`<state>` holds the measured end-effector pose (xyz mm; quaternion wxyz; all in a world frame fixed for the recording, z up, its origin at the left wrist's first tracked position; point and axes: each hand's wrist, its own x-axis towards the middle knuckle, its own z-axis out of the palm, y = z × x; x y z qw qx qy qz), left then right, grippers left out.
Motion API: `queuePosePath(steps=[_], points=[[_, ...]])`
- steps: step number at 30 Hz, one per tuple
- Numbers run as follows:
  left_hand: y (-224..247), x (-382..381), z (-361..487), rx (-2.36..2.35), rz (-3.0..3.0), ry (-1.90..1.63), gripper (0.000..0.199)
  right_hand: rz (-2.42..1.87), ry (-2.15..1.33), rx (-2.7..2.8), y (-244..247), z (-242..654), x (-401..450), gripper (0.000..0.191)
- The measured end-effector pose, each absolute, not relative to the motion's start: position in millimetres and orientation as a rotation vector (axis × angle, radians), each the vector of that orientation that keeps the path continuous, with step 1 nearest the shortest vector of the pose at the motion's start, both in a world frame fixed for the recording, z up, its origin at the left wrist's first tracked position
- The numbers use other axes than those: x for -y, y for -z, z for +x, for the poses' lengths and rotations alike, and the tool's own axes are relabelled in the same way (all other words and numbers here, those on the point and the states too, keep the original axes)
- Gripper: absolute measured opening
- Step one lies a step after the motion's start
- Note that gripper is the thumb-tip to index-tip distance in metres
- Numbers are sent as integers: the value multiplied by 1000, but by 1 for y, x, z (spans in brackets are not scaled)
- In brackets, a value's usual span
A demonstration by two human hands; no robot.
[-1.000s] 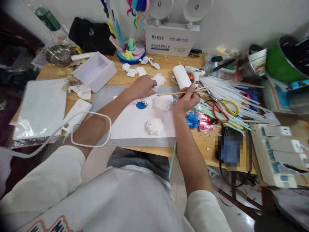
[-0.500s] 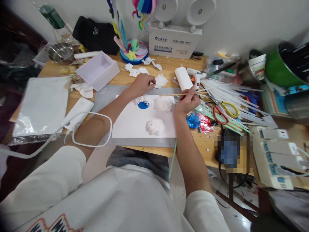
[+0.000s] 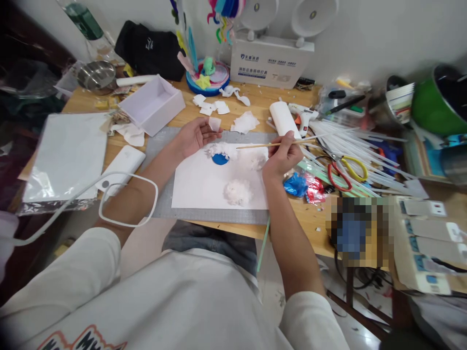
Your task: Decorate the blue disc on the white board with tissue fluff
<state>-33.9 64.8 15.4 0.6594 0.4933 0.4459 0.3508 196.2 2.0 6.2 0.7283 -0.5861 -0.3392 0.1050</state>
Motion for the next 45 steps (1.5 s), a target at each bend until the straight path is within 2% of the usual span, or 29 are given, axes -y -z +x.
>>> queuePosePath(steps=[2,7,16,23,30,35,42,45], points=[[-15,-63,-36,-982,1078,-810,36,-1261,-248,732,-7,196,-1,68],[-20,-55,-37,-1061,1212,-829,11,-1205,-297,811,-16,189,10,61],[-25,-48,-46,-1136,1477,-816,15,-1191,-378,1211,-17,169,35,58],[-20,-48,-50,-1039,1615,-796,17,-1210,-237,1149,-12,175,31,57],[-22,-42,-52,-896,1660,-643,29,-1287,-301,1244,-6,174,32,59],[-26,-34,-48,-823,1638,-564,21,-1287,-355,1242,-7,172,31,59],[-19,-35,-43,-911,1783,-639,8,-1201,-307,1171,-14,170,33,58],[-14,-36,-41,-974,1856,-660,10,-1257,-259,1196,-13,172,33,60]])
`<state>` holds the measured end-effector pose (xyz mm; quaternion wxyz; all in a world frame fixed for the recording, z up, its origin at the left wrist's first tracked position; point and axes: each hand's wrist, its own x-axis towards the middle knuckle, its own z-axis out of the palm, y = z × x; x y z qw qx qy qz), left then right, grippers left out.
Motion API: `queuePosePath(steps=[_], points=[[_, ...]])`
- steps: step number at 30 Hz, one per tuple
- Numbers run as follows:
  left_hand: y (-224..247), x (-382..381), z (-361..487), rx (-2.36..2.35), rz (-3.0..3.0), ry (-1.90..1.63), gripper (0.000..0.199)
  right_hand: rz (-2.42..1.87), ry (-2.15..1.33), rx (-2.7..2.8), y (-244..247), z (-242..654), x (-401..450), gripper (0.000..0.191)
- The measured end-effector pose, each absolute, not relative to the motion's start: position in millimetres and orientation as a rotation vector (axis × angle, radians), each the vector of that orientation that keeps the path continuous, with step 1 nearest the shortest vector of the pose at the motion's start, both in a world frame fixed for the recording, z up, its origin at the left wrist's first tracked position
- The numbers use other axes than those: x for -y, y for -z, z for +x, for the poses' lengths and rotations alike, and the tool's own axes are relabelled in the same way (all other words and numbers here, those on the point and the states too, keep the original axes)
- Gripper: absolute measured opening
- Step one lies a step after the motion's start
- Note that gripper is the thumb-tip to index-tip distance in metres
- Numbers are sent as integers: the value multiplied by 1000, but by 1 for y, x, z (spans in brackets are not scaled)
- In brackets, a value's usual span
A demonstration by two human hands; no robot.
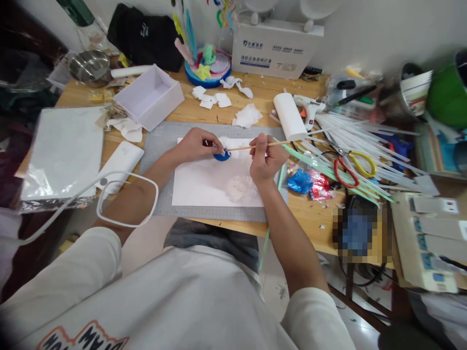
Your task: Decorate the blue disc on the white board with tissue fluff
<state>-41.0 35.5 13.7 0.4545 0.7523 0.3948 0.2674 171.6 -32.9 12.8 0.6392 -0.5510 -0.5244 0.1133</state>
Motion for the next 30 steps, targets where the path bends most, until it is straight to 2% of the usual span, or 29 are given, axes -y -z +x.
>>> queuePosePath(steps=[9,23,30], points=[[-8,-36,-39,-1033,1899,-684,10,-1343,-110,1199,-12,173,34,61],[1,-36,-31,-1033,1939,-714,14,-1284,-95,1085,-19,170,39,64],[-4,-35,-31,-1049,1931,-698,20,-1244,-101,1293,-14,172,41,59]])
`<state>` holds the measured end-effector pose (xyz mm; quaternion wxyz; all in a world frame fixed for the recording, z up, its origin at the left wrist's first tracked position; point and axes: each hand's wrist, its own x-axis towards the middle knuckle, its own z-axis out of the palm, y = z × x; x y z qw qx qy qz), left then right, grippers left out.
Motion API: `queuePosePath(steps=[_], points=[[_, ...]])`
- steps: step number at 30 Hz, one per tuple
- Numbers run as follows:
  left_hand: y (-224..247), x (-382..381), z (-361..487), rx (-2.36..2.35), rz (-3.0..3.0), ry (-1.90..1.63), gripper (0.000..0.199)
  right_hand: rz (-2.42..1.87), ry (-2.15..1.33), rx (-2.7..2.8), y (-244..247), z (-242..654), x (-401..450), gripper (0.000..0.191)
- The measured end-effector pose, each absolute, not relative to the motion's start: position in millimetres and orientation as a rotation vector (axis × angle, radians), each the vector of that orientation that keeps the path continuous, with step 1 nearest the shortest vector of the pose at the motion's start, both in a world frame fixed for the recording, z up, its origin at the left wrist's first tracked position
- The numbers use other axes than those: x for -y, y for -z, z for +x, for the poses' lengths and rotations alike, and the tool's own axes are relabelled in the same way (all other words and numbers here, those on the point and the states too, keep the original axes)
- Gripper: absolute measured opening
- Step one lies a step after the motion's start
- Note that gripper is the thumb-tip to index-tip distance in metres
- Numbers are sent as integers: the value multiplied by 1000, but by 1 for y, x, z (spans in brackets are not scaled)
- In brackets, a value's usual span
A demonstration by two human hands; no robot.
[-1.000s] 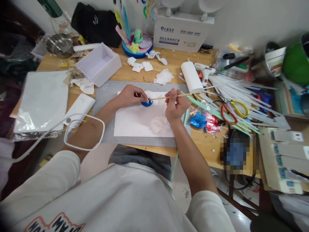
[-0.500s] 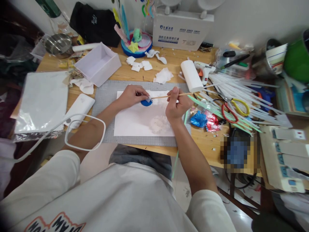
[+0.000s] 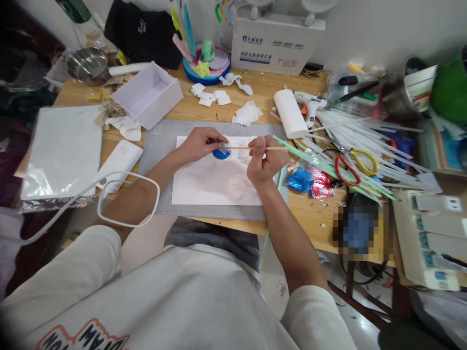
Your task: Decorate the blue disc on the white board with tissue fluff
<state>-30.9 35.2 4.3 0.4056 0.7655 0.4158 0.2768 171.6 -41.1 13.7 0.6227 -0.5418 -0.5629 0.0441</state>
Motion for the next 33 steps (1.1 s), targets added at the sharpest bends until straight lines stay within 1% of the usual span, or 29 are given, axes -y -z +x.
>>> queuePosePath(steps=[3,9,13,18,23,27,30,33], points=[[-5,-35,-30,-1059,1935,-681,21,-1245,-110,1317,-9,172,39,57],[-2,-36,-31,-1051,1955,-676,21,-1359,-164,1340,-3,172,37,65],[-3,-35,-31,-1029,1952,-691,20,-1366,-125,1377,-7,170,38,65],[-3,-36,-32,-1085,1924,-743,24,-1401,-168,1481,-21,166,33,66],[6,-44,-33,-1066,1987,-757,25,-1390,-342,1724,-43,155,10,57],[13,-46,-33,-1015,2055,-767,25,-1350,-337,1859,-59,149,-6,60],[14,-45,-33,-1051,2067,-744,23,-1307,-194,1709,-67,156,-5,62],[12,-43,-34,-1071,2071,-711,23,-1272,-55,1259,-63,172,-4,66]])
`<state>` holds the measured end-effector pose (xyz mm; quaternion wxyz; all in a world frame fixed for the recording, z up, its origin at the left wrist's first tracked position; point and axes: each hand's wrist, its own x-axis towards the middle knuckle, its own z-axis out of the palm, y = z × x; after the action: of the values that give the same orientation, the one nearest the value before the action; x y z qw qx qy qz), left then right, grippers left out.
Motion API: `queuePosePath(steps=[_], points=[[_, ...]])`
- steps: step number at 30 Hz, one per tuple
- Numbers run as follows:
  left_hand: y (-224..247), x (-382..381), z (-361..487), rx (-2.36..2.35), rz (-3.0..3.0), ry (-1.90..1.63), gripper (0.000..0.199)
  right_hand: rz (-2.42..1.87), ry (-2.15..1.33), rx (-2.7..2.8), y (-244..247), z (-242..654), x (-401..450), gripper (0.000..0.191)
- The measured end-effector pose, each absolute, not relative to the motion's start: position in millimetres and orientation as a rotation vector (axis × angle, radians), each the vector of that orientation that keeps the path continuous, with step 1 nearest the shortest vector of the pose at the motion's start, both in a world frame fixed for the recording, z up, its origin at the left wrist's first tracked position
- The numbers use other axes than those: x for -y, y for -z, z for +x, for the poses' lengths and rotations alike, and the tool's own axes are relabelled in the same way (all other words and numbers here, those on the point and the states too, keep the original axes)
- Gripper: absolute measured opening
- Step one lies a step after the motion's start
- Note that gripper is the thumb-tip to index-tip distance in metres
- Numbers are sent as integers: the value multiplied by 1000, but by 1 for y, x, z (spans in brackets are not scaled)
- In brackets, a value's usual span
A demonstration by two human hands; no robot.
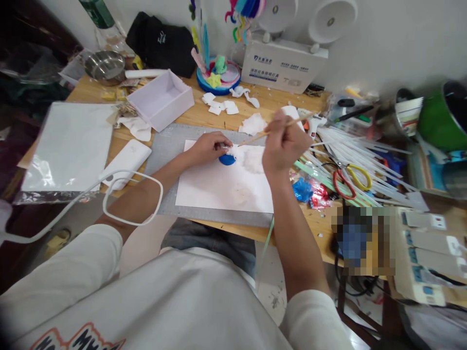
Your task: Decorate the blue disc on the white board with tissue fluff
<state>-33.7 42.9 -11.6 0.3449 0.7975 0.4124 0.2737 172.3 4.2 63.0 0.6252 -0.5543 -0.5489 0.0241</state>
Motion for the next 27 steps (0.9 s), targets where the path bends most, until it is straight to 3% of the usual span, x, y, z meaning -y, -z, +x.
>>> queuePosePath(steps=[3,8,17,22,27], points=[[8,-41,-34,-1098,2041,-698,21,-1261,-86,895,-42,192,-11,70],[-4,-54,-20,-1259,2021,-736,22,-1285,-422,517,3,209,-22,70],[-1,-105,11,-1116,2570,-505,41,-1249,-432,581,17,205,-21,71],[1,-104,11,-1159,2542,-508,35,-1249,-400,653,23,209,-24,72],[-8,-104,11,-1195,2307,-781,26,-1234,-480,550,12,206,-17,72]])
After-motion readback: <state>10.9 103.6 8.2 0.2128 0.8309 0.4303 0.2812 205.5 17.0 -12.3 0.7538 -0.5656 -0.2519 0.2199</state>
